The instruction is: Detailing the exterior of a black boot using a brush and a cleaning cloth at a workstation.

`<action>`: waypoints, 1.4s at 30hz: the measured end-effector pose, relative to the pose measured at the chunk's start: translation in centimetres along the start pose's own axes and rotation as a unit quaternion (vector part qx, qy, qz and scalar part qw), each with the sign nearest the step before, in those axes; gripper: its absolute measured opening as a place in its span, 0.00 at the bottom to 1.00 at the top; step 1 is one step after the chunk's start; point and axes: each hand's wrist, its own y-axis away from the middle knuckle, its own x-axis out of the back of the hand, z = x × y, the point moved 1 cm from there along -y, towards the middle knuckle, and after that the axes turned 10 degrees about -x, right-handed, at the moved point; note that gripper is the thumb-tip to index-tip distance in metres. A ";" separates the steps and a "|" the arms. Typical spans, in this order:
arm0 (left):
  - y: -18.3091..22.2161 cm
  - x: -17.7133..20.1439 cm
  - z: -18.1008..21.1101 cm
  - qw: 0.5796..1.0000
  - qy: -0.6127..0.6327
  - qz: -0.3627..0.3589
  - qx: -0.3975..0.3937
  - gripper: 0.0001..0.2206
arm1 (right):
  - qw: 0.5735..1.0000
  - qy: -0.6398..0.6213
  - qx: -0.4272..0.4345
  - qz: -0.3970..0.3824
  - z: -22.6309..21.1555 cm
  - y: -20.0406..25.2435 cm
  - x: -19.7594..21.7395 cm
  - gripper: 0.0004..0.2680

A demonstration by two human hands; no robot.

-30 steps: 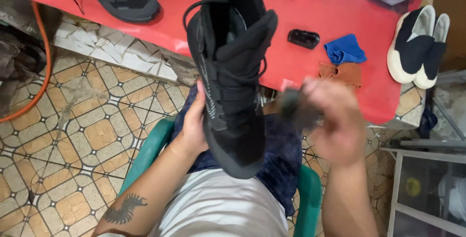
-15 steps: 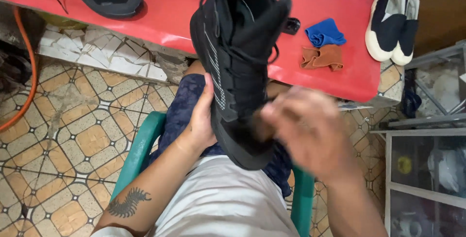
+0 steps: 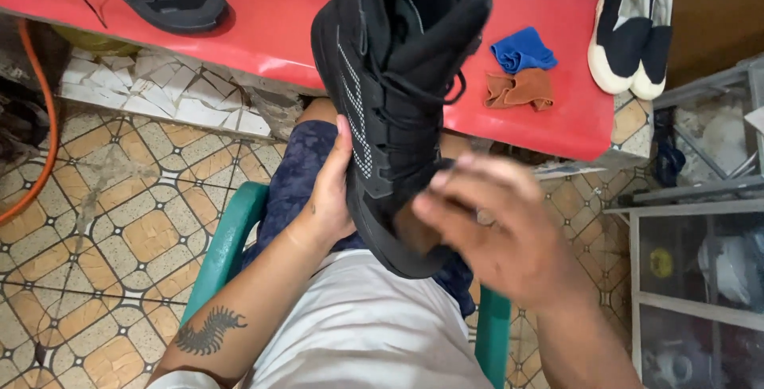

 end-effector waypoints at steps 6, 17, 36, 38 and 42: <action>-0.2 -0.4 0.0 0.999 -0.015 -0.011 -0.029 0.31 | 0.983 -0.128 -0.131 0.015 -0.2 -1.5 0.5 0.07; -0.1 -0.3 0.1 0.999 -0.029 0.006 -0.015 0.32 | 0.995 -0.095 -0.044 0.003 1.4 1.1 -0.8 0.15; 0.4 0.8 0.1 0.999 0.016 -0.015 -0.024 0.30 | 0.524 -0.773 -0.319 0.161 5.7 2.8 -3.7 0.16; 0.2 1.8 0.5 0.999 0.032 0.003 -0.028 0.30 | 0.524 -0.759 -0.347 0.169 6.6 2.0 -4.4 0.17; -0.6 1.6 2.7 0.997 0.050 -0.020 -0.049 0.31 | 0.535 -0.722 -0.403 0.173 8.6 -0.5 -5.8 0.18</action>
